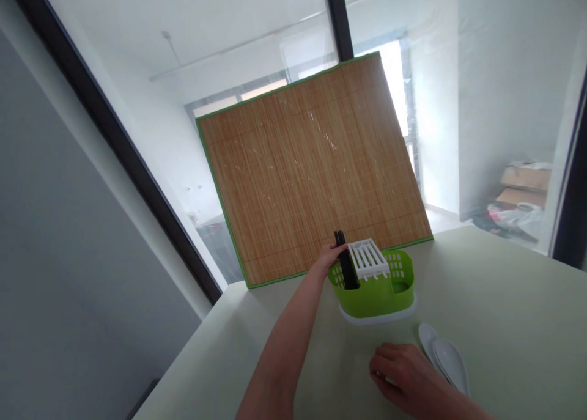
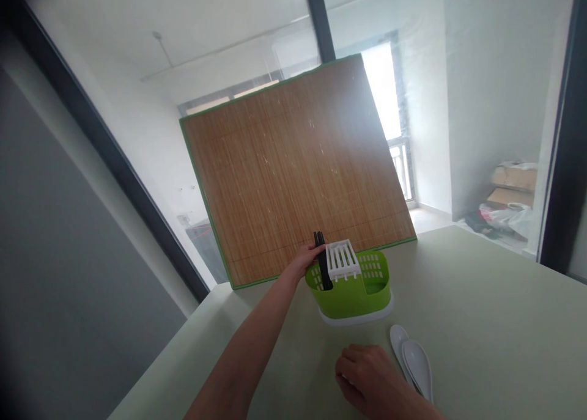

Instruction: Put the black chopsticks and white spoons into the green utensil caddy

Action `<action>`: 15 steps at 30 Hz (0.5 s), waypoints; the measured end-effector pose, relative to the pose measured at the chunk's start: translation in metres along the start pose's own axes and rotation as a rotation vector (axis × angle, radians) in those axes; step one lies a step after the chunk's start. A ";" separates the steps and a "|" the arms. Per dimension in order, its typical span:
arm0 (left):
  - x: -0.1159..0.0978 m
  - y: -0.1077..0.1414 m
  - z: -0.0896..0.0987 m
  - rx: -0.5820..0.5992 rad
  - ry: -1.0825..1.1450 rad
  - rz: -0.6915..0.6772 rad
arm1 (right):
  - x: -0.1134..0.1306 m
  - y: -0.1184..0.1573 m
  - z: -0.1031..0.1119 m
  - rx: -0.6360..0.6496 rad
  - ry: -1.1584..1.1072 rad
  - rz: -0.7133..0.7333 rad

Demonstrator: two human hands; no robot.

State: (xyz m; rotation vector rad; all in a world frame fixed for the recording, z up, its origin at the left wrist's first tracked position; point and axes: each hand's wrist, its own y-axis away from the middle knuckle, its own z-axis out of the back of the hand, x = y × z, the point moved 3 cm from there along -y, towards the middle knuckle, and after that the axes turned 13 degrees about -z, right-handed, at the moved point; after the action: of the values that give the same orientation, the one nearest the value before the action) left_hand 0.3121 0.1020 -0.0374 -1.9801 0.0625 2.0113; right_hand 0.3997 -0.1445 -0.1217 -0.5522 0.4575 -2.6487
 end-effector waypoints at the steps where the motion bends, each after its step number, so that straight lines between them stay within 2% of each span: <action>1: 0.000 0.001 0.001 -0.005 0.004 -0.006 | 0.000 0.000 -0.001 0.003 0.000 -0.001; 9: 0.004 0.004 0.010 -0.093 0.007 -0.043 | -0.002 0.000 -0.003 0.014 0.010 0.002; 15: 0.007 0.002 0.009 -0.138 -0.001 -0.042 | -0.002 0.000 -0.005 0.004 0.018 0.006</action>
State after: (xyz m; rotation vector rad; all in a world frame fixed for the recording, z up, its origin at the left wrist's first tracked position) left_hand 0.3028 0.1041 -0.0447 -2.0441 -0.1212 2.0401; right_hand 0.3996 -0.1426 -0.1267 -0.5251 0.4590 -2.6509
